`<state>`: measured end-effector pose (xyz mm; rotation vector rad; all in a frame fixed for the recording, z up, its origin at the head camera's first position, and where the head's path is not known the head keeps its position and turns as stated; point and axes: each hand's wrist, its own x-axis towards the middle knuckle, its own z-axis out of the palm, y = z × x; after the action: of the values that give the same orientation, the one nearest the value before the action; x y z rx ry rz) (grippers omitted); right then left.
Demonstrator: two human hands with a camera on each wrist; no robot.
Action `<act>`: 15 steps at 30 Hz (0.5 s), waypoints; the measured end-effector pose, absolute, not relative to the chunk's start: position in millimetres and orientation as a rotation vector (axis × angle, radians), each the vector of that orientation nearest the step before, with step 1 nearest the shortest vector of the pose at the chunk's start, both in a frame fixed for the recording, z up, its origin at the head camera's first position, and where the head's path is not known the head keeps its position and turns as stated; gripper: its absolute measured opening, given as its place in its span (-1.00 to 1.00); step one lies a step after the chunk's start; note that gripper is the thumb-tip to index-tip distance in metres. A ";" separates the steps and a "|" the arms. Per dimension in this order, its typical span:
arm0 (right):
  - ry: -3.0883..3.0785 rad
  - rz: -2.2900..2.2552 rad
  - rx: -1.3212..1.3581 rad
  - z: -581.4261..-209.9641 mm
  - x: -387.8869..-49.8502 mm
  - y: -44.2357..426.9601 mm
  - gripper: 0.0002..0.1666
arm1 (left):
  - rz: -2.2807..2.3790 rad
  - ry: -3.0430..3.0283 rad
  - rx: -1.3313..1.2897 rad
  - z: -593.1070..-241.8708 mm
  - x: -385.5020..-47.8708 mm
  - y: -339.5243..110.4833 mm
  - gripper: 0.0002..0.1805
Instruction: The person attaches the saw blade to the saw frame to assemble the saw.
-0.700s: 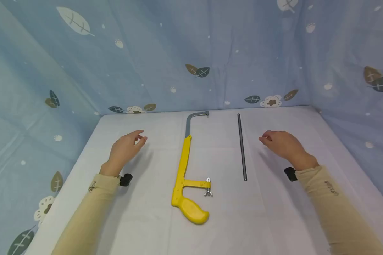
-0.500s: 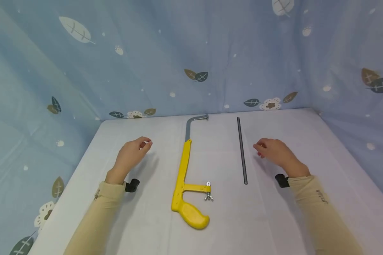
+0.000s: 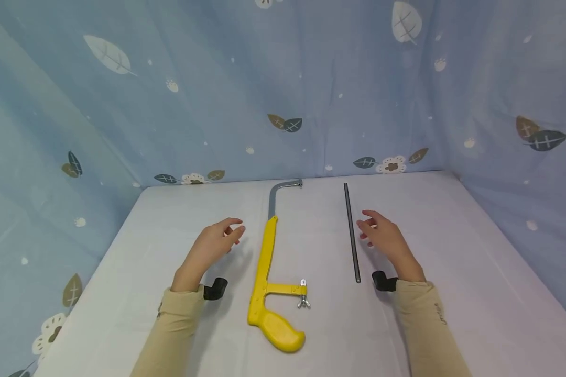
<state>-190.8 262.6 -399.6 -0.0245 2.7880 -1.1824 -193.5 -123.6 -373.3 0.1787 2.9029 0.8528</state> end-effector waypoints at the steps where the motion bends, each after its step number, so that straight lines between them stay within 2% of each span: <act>1: 2.787 -1.204 -0.021 -400.4 -190.1 262.7 -0.22 | 0.850 2.893 0.184 -374.6 -191.7 -121.4 -0.52; 5: 2.795 -1.330 0.007 -415.2 -196.9 267.9 -0.23 | 0.882 2.834 0.201 -378.0 -184.5 -116.2 -0.51; 11: 2.880 -1.429 0.168 -475.0 -223.1 286.5 -0.12 | 0.935 2.759 0.211 -382.6 -178.6 -114.9 -0.49; 13: 2.898 -1.429 0.179 -480.6 -225.3 286.8 -0.11 | 0.935 2.758 0.213 -383.8 -178.1 -114.2 -0.50; 15: 2.873 -1.433 0.199 -470.8 -220.6 280.3 -0.13 | 0.941 2.756 0.212 -384.7 -178.3 -112.7 -0.51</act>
<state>-220.6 280.3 -470.8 0.1988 2.8732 -1.4325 -178.3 -112.7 -384.7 0.2116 2.7564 0.9410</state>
